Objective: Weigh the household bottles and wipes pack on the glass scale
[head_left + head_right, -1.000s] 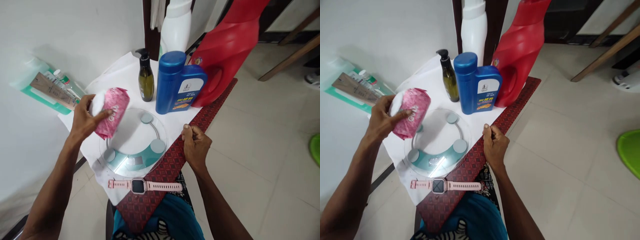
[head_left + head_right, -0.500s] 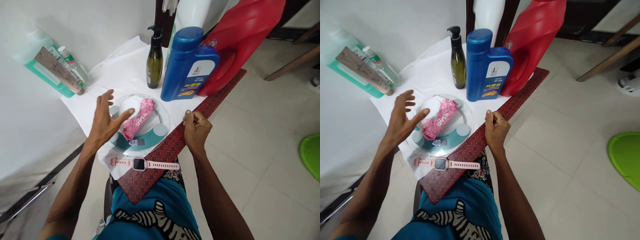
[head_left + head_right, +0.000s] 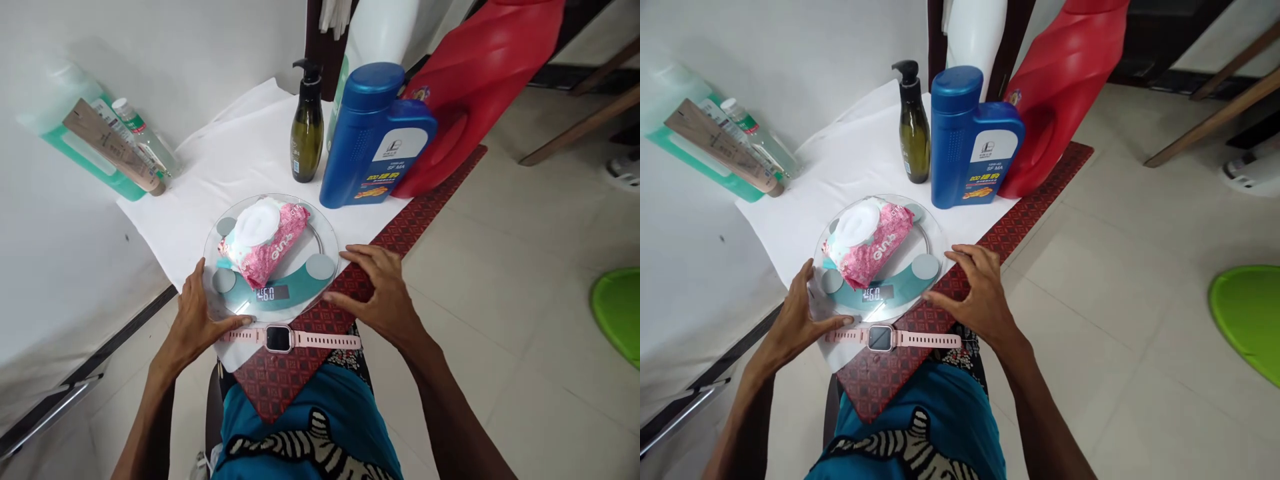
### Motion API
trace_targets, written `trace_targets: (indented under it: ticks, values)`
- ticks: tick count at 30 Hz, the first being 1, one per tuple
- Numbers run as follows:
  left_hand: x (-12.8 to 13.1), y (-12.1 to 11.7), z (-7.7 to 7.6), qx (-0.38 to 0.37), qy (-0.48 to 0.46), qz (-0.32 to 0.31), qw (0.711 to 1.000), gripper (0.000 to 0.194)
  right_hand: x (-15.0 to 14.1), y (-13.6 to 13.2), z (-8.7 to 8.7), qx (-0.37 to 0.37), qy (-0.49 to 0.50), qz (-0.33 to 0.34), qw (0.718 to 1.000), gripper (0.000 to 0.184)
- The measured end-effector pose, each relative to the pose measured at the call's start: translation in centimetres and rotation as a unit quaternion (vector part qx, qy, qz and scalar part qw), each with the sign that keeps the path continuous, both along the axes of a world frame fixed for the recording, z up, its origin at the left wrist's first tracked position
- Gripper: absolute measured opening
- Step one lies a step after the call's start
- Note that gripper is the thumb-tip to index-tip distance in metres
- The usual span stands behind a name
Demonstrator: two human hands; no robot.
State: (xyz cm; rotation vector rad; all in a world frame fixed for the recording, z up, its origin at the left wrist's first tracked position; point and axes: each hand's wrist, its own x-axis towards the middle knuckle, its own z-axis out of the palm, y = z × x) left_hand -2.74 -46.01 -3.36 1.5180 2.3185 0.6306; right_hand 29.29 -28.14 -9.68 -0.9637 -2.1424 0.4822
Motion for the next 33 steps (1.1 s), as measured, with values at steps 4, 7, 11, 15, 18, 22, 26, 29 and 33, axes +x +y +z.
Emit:
trace_targets:
  ticks: [4,7,11,15,18,22,26,29,33]
  values:
    - [0.4,0.4,-0.4,-0.005,0.019,0.008,1.000,0.141,-0.3,-0.8,-0.9,0.006,-0.060,0.017,0.998,0.093]
    - [0.6,0.7,-0.5,0.013,0.022,0.018,1.000,0.135,-0.6,-0.9,-1.2,0.012,-0.069,0.012,0.997,0.090]
    - [0.5,0.9,-0.8,0.042,0.013,0.022,0.999,0.134,-0.9,-0.7,-1.2,0.019,-0.066,0.007,0.998,0.077]
    - [0.3,0.9,-0.9,0.044,0.002,0.016,0.999,0.139,-1.1,-0.5,-1.0,0.035,-0.057,0.005,0.998,0.073]
    - [0.1,0.9,-0.9,0.053,-0.015,0.018,0.998,0.140,-1.1,-0.4,-0.8,0.032,-0.067,0.006,0.997,0.073]
    - [-0.5,1.4,-1.0,0.069,-0.044,0.040,0.996,0.139,-1.3,-0.1,-0.6,0.024,-0.070,0.012,0.997,0.075]
    - [-1.4,2.4,-1.1,0.088,-0.045,0.046,0.994,0.137,-2.2,0.9,-0.7,0.027,-0.065,0.012,0.997,0.079]
    - [-1.9,3.3,-1.0,0.089,-0.046,0.048,0.994,0.137,-3.1,2.0,-0.8,0.024,-0.064,0.005,0.998,0.078]
    - [-2.2,4.1,-0.4,0.073,-0.052,0.057,0.994,0.138,-3.8,3.1,-0.8,0.018,-0.061,0.008,0.998,0.078]
